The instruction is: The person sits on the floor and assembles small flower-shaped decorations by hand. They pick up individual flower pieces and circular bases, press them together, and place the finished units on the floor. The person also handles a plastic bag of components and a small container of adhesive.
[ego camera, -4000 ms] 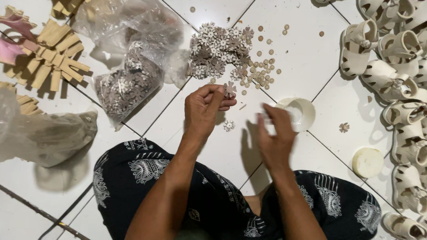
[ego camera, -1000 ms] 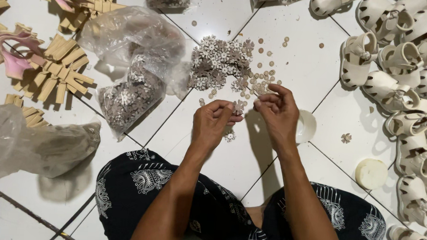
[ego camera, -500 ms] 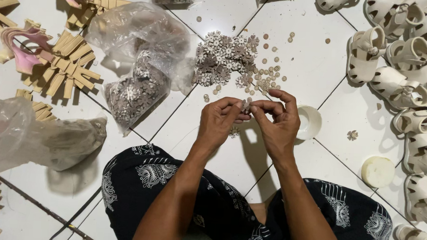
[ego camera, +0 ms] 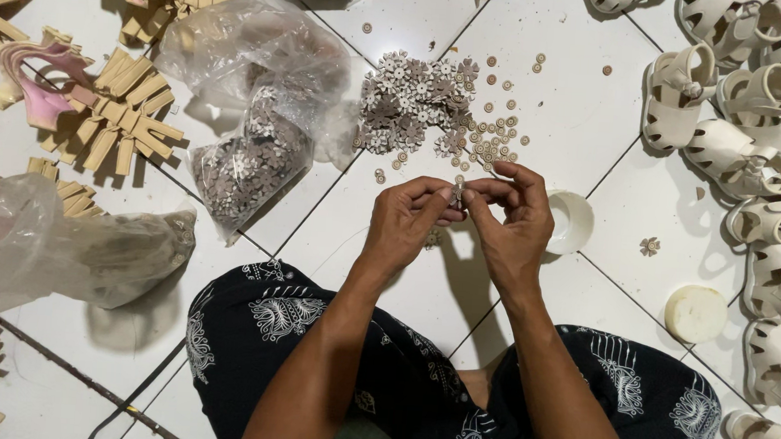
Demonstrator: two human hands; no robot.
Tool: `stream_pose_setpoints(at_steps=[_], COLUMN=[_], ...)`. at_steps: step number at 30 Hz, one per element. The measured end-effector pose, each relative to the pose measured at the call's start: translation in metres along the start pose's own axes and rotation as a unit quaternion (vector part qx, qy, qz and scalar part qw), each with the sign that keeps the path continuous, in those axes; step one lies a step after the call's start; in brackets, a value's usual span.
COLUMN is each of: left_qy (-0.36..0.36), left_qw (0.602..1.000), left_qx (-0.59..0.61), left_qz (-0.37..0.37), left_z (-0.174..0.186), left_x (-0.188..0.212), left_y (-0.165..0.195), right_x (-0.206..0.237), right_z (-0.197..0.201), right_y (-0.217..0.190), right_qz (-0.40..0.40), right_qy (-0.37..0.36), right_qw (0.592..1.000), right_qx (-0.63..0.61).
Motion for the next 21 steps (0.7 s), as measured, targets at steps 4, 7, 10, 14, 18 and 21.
stream_pose_setpoints(at_steps=[4,7,10,14,18,21], left_qy=[-0.014,-0.012,-0.033,-0.016,-0.013,-0.003], left_qw=[1.0,0.999,0.999,0.999,0.999,0.998], left_qx=[0.004,-0.003,0.032,0.01,-0.016,-0.013], left_qz=[0.008,0.045,-0.012,0.034,0.048,0.058], left_z=[0.0,-0.001,-0.003,-0.003,-0.005,-0.006], left_x=[0.001,0.002,0.002,0.005,0.009,0.008], left_y=[-0.001,-0.003,0.001,0.004,0.009,0.008], right_x=[-0.002,-0.003,-0.003,-0.001,0.0,0.001], right_z=[0.006,0.009,0.01,0.012,0.013,0.014], right_y=[0.001,0.004,0.003,0.003,0.003,0.002], right_qz=[-0.051,-0.182,-0.182,-0.161,-0.16,-0.155], right_qy=[0.023,0.001,-0.011,-0.004,0.004,-0.004], right_qw=[0.998,0.98,0.979,0.985,0.985,0.987], right_qx=[-0.027,-0.081,-0.092,-0.068,-0.063,-0.05])
Point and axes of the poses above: each hand's wrist, its own x-axis away from the middle knuckle, its own z-axis out of the back of the hand, y = z × x, the point moved 2 cm from there along -x, towards the middle knuckle, and after that the axes turned 12 degrees about y, right-handed, at the moved point
